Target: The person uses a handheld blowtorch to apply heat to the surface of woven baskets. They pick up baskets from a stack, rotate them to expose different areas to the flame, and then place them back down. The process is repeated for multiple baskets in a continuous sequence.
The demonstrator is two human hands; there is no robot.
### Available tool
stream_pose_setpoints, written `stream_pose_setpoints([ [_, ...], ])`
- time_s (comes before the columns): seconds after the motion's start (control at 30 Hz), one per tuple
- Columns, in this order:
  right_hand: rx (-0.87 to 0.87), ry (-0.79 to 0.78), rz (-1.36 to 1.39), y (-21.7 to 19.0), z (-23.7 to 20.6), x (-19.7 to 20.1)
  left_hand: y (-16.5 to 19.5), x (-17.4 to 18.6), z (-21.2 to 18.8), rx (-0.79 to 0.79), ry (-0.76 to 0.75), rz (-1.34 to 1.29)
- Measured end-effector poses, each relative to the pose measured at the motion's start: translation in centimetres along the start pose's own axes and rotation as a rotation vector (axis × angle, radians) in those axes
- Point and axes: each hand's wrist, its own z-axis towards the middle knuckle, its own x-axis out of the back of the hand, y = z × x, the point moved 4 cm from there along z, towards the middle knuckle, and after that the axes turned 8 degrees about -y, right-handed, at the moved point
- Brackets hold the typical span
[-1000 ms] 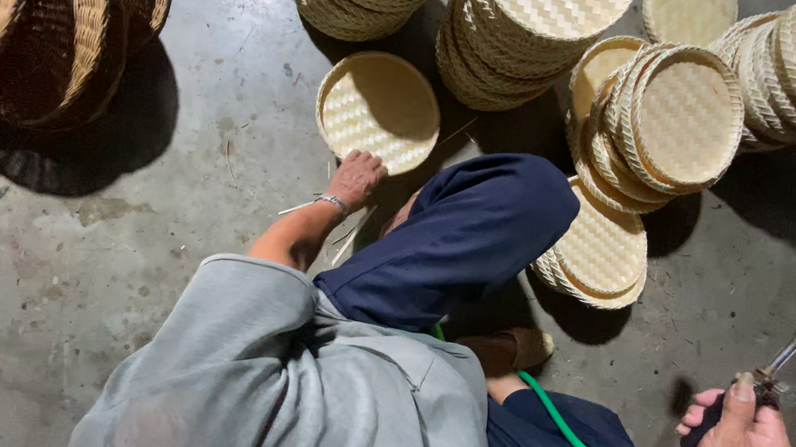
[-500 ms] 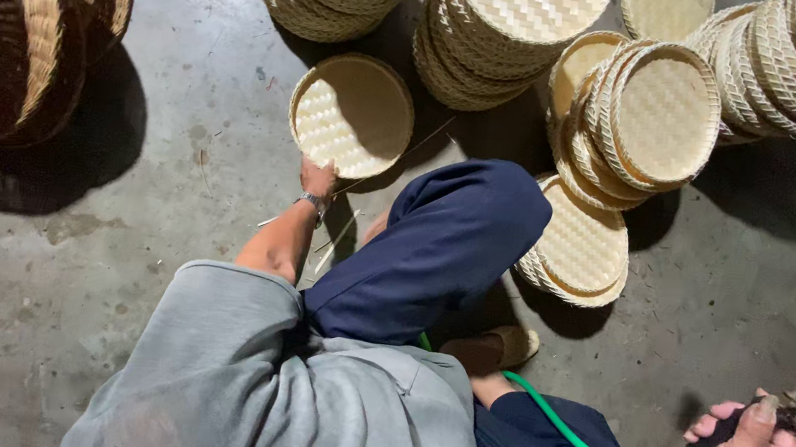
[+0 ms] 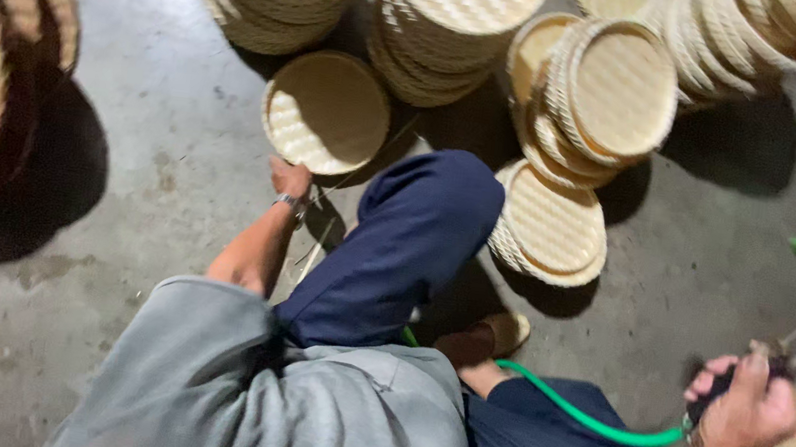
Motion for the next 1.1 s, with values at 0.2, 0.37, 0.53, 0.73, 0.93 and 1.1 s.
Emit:
stream_pose_setpoints([
  [0.2, 0.045, 0.082, 0.105, -0.3, -1.1, 2.2, 4.9, -0.5, -4.6, -0.479, -0.271, -0.385],
  [0.37, 0.103, 0.103, 0.113, -1.2, -2.1, 1.9, 19.7, 2.7, -10.0, -0.810, -0.564, -0.535],
  [0.53, 0.044, 0.176, 0.048, -1.7, -2.4, 1.8, 33.6, 0.5, -17.2, -1.090, -0.859, -0.360],
  [0.73, 0.028, 0.194, 0.052, -2.3, -2.6, 1.7, 41.3, -14.7, -22.4, -1.582, -0.736, 0.349],
  [0.93, -0.069, 0.196, 0.028, -2.8, -2.7, 2.1, 38.7, -24.6, -20.9, -1.374, -0.809, 0.472],
  [1.1, -0.125, 0.195, 0.039, -2.6, -3.0, 2.3, 38.0, -27.3, -20.2, -1.230, -0.710, 0.261],
])
